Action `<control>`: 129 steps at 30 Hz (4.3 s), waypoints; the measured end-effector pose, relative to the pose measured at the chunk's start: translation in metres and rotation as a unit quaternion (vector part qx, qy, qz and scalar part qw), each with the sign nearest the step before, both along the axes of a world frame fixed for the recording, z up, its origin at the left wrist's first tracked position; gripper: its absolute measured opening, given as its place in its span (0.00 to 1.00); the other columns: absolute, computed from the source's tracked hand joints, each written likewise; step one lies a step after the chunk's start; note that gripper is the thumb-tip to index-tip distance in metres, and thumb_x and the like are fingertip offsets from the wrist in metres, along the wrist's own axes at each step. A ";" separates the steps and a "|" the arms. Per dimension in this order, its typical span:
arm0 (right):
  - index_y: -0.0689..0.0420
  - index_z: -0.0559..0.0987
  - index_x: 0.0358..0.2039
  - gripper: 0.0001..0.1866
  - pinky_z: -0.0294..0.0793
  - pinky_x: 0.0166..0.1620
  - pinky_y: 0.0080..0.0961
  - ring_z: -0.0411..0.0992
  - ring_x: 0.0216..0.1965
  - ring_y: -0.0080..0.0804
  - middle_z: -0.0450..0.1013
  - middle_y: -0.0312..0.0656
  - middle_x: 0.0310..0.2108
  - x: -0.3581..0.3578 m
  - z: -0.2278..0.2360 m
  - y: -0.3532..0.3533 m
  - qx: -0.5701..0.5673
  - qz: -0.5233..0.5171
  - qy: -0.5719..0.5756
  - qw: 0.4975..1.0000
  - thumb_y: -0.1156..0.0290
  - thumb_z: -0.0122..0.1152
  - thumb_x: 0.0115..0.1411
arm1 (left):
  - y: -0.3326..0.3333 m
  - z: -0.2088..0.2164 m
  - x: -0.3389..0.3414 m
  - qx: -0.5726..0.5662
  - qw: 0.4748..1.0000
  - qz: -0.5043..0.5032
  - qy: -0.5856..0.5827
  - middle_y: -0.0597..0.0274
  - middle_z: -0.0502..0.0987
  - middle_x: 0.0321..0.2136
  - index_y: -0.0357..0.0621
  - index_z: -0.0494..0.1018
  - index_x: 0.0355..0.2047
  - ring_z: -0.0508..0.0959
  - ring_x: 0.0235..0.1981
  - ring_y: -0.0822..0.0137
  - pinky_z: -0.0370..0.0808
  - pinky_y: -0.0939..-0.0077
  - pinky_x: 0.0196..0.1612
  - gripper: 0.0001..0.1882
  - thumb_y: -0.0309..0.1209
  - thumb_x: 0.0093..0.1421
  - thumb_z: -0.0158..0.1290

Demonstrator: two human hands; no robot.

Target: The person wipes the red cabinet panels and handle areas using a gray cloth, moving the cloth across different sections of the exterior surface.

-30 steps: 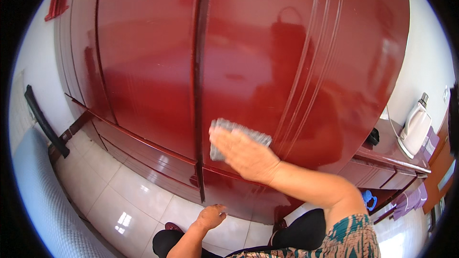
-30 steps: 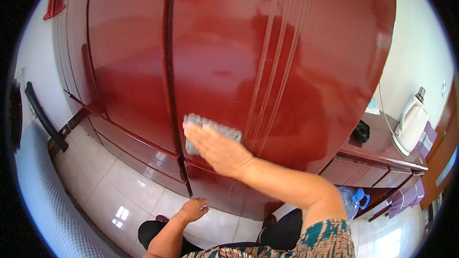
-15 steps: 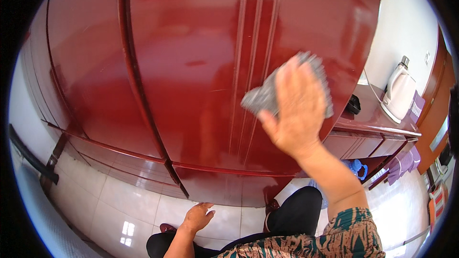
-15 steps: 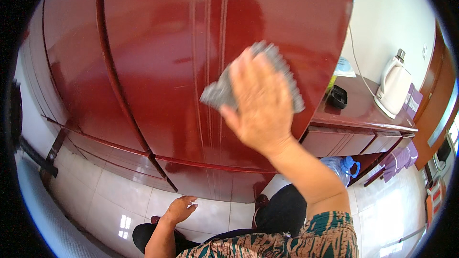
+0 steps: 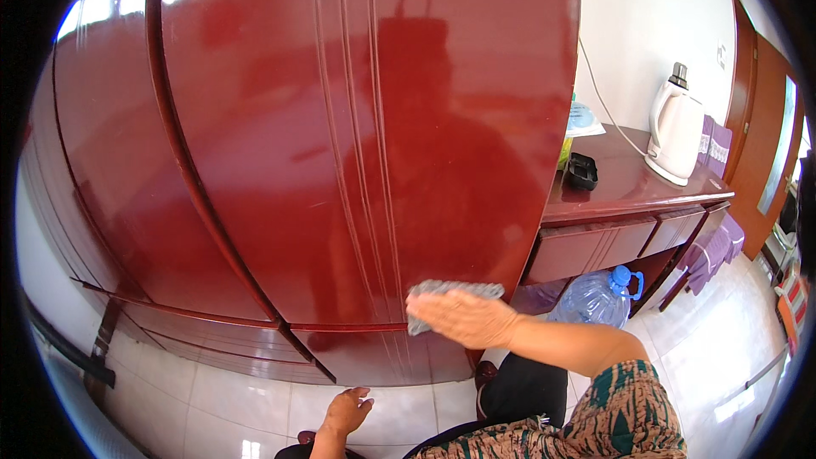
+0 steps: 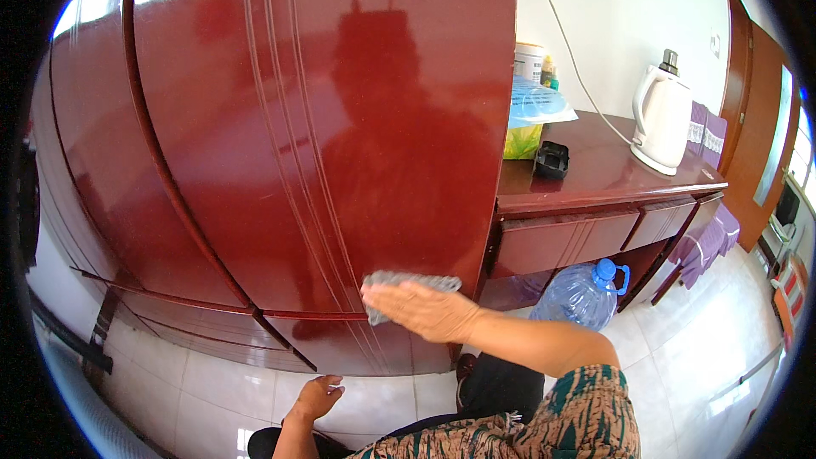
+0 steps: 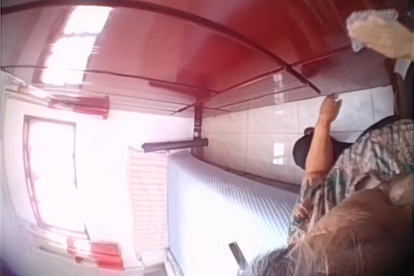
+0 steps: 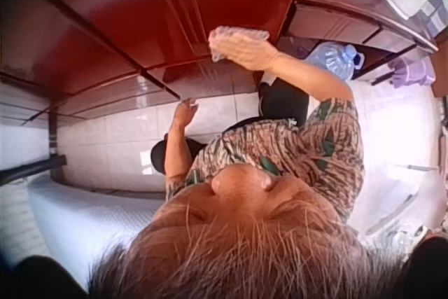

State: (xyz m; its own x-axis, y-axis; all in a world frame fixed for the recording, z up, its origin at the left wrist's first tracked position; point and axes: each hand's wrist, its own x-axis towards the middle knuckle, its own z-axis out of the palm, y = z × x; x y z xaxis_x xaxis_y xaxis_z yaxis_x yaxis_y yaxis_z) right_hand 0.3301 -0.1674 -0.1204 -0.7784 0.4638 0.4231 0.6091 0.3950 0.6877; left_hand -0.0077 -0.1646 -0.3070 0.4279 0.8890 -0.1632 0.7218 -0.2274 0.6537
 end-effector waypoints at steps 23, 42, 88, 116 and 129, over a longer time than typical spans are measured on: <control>0.54 0.68 0.59 0.32 0.46 0.64 0.43 0.55 0.65 0.42 0.61 0.45 0.62 0.043 -0.004 -0.015 0.100 -0.112 0.238 0.959 0.49 0.50 0.59 | -0.009 0.019 0.018 -0.027 0.999 -0.031 0.031 0.49 0.76 0.47 0.40 0.73 0.48 0.74 0.50 0.52 0.70 0.64 0.54 0.21 0.41 0.59 0.52; 0.60 0.60 0.64 0.35 0.48 0.64 0.41 0.52 0.67 0.46 0.55 0.49 0.66 0.026 0.237 0.018 0.320 -0.022 0.230 0.919 0.54 0.49 0.60 | -0.005 0.016 0.024 -0.016 0.998 -0.047 0.036 0.48 0.74 0.49 0.39 0.72 0.50 0.72 0.53 0.52 0.66 0.64 0.58 0.24 0.43 0.61 0.49; 0.54 0.58 0.66 0.42 0.40 0.68 0.36 0.46 0.70 0.36 0.51 0.42 0.68 -0.124 0.152 0.053 0.061 0.000 0.145 0.988 0.51 0.57 0.54 | -0.015 0.024 0.018 0.013 0.999 -0.020 0.038 0.46 0.73 0.50 0.40 0.71 0.52 0.72 0.52 0.50 0.67 0.63 0.57 0.22 0.40 0.61 0.49; 0.65 0.61 0.62 0.36 0.46 0.66 0.42 0.52 0.66 0.47 0.57 0.54 0.63 -0.154 0.264 0.090 0.333 0.047 0.198 0.921 0.59 0.55 0.56 | -0.015 0.024 0.024 0.021 0.998 -0.021 0.061 0.45 0.73 0.50 0.39 0.70 0.51 0.73 0.52 0.51 0.70 0.61 0.55 0.23 0.40 0.61 0.48; 0.58 0.59 0.65 0.34 0.36 0.69 0.35 0.44 0.70 0.32 0.50 0.41 0.68 -0.199 0.071 0.087 0.074 0.050 -0.088 0.992 0.55 0.46 0.61 | -0.014 0.035 0.019 0.005 0.998 -0.003 0.060 0.47 0.73 0.50 0.40 0.70 0.51 0.72 0.53 0.53 0.69 0.62 0.56 0.22 0.40 0.61 0.49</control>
State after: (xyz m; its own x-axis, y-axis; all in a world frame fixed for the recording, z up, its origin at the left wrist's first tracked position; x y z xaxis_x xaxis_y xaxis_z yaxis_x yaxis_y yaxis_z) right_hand 0.1312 -0.0803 -0.0498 -0.8853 0.3235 0.3341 0.4371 0.3339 0.8351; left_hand 0.0109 -0.1783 -0.2722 0.4104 0.8886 -0.2051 0.7931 -0.2368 0.5612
